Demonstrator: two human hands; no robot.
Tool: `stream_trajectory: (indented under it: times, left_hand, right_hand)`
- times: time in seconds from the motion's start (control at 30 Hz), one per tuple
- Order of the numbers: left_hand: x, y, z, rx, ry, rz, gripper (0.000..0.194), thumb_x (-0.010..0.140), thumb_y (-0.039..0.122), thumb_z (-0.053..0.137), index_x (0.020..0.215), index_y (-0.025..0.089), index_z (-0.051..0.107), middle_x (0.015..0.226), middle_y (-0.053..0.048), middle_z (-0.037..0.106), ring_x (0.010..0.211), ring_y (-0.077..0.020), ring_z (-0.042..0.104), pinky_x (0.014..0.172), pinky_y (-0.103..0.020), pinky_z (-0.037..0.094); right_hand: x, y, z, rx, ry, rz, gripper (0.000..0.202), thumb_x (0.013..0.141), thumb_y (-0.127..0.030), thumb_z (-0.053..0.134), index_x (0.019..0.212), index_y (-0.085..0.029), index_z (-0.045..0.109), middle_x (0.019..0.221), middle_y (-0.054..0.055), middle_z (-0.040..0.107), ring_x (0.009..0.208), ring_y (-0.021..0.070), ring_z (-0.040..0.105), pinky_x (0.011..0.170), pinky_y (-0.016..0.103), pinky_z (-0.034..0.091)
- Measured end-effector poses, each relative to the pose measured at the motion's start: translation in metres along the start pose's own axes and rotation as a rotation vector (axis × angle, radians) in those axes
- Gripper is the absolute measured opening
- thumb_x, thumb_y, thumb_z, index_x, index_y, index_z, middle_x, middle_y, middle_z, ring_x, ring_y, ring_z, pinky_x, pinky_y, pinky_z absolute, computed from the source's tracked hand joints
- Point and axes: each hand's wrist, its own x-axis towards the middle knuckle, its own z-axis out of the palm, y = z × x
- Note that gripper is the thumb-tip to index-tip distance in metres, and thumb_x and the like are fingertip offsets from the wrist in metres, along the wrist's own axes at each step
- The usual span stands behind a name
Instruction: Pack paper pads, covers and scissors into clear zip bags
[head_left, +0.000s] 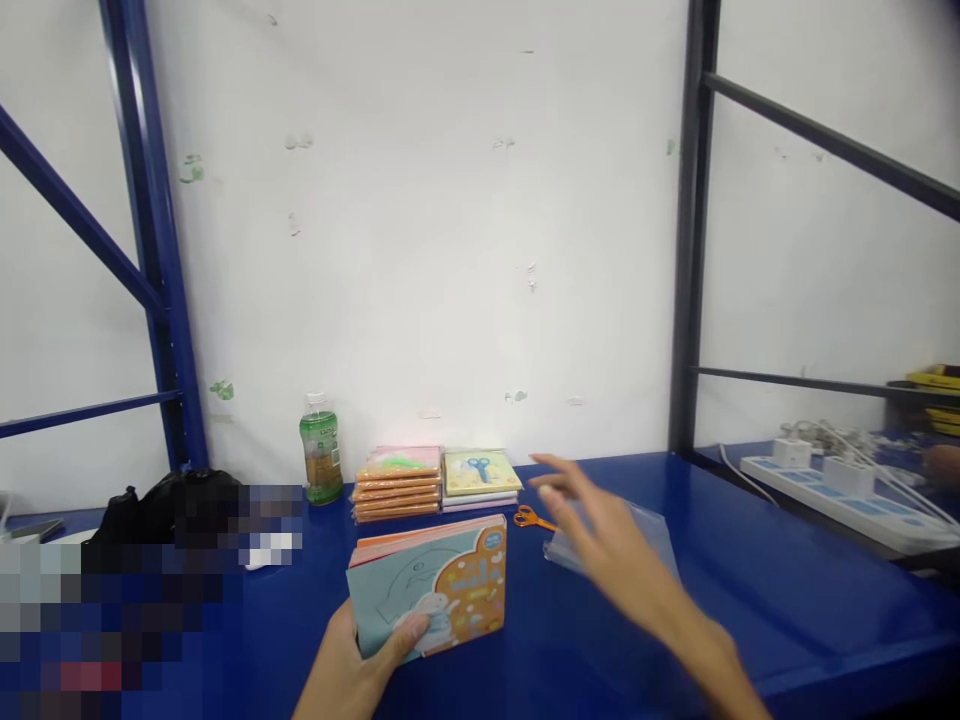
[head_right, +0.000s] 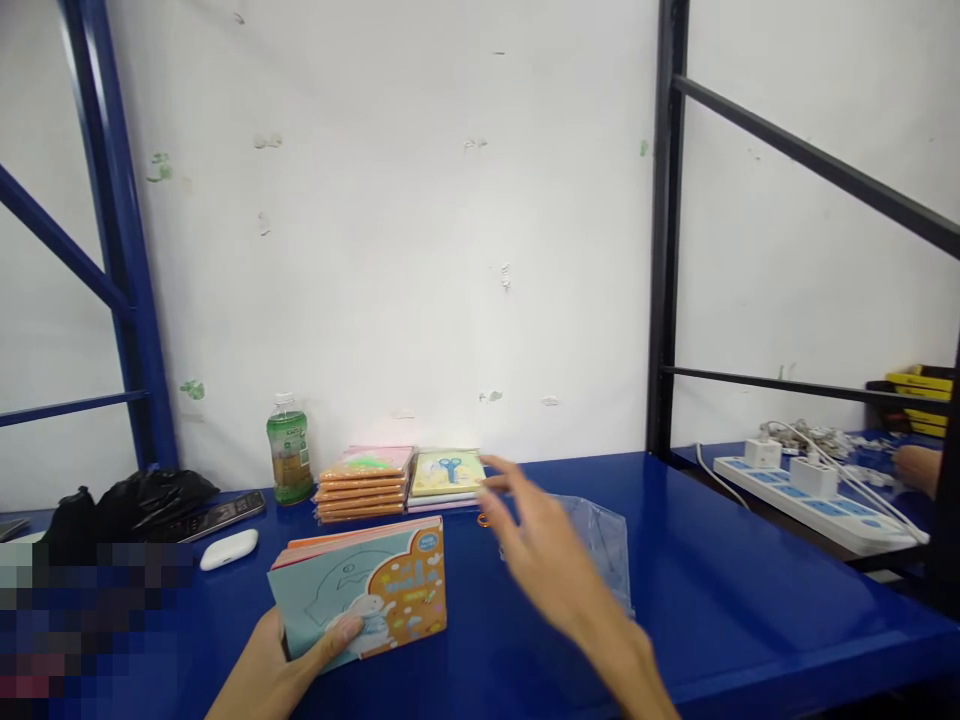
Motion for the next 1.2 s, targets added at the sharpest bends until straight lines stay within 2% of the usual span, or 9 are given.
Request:
stream_trajectory:
  times: [0.1,0.23,0.4,0.53,0.67,0.73,0.87,1.03,1.2]
  left_hand:
    - [0.002,-0.002,-0.002,0.036,-0.043,0.011,0.048,0.073,0.056,0.082,0.105,0.021,0.082,0.111,-0.007,0.084,0.107,-0.0361,0.075,0.103,-0.043,0.056]
    - [0.004,-0.004,-0.001,-0.004,-0.037,0.029,0.043,0.072,0.054,0.084,0.101,0.023,0.083,0.108,-0.005,0.085,0.105,-0.0354,0.077,0.101,-0.042,0.057]
    - [0.001,-0.003,0.004,-0.029,0.018,0.024,0.062,0.065,0.059,0.087,0.112,0.019,0.079,0.105,-0.007,0.085,0.099,-0.0374,0.078,0.096,-0.042,0.060]
    - [-0.001,0.002,0.002,-0.007,0.065,0.010,0.073,0.063,0.062,0.087,0.121,0.019,0.074,0.112,-0.009,0.084,0.097,-0.0377,0.078,0.091,-0.041,0.063]
    - [0.002,0.027,-0.001,-0.111,-0.008,-0.105,0.071,0.061,0.059,0.090,0.115,0.015,0.072,0.101,-0.014,0.085,0.090,-0.0385,0.080,0.081,-0.041,0.066]
    - [0.001,0.048,0.004,-0.212,-0.084,-0.174,0.075,0.061,0.054,0.092,0.120,0.015,0.069,0.099,-0.015,0.085,0.089,-0.0386,0.081,0.080,-0.043,0.066]
    - [-0.006,0.079,0.018,-0.305,-0.177,-0.100,0.084,0.062,0.052,0.093,0.133,0.016,0.065,0.108,-0.016,0.084,0.095,-0.0381,0.080,0.085,-0.044,0.065]
    - [-0.011,0.078,0.015,-0.258,-0.250,-0.054,0.077,0.063,0.051,0.093,0.126,0.014,0.069,0.107,-0.017,0.084,0.096,-0.0392,0.079,0.080,-0.042,0.065]
    - [-0.008,0.083,-0.003,-0.292,-0.300,-0.068,0.066,0.069,0.047,0.090,0.126,0.019,0.070,0.110,-0.012,0.084,0.100,-0.0376,0.079,0.081,-0.040,0.065]
  right_hand:
    - [0.009,0.058,-0.043,-0.305,0.182,0.175,0.053,0.099,-0.062,0.043,0.138,-0.029,0.058,0.133,0.008,0.071,0.127,0.0325,0.062,0.112,0.051,0.043]
    - [0.005,0.135,-0.069,-0.423,0.092,0.361,0.079,0.089,-0.062,0.056,0.149,-0.012,0.051,0.150,0.024,0.056,0.141,0.0425,0.050,0.114,0.057,0.039]
    - [-0.003,0.168,-0.065,-0.356,0.007,0.379,0.075,0.075,-0.054,0.072,0.137,-0.013,0.063,0.100,0.015,0.081,0.097,0.0361,0.077,0.086,0.044,0.058]
    - [0.002,0.148,-0.075,-0.328,0.133,0.326,0.046,0.075,-0.049,0.070,0.111,-0.021,0.075,0.094,0.011,0.081,0.093,0.0346,0.076,0.082,0.040,0.057]
    - [0.006,0.106,-0.083,-0.293,0.310,0.293,0.038,0.088,-0.056,0.059,0.106,-0.026,0.073,0.092,0.006,0.080,0.096,0.0320,0.076,0.085,0.039,0.055]
    - [0.006,0.079,-0.076,-0.251,0.381,0.259,0.037,0.093,-0.057,0.056,0.110,-0.028,0.070,0.096,0.003,0.080,0.098,0.0279,0.076,0.085,0.034,0.055]
    - [0.003,0.024,-0.045,-0.048,0.428,0.055,0.029,0.095,-0.053,0.060,0.106,-0.028,0.071,0.105,0.001,0.080,0.097,0.0228,0.076,0.087,0.030,0.056]
    - [-0.011,-0.021,-0.019,-0.053,0.484,-0.224,0.016,0.097,-0.041,0.063,0.100,-0.030,0.074,0.098,-0.001,0.080,0.093,0.0215,0.075,0.083,0.030,0.058]
    - [-0.026,-0.036,-0.028,0.120,0.644,-0.128,0.020,0.099,-0.046,0.058,0.100,-0.031,0.071,0.095,0.003,0.078,0.095,0.0259,0.073,0.087,0.039,0.059]
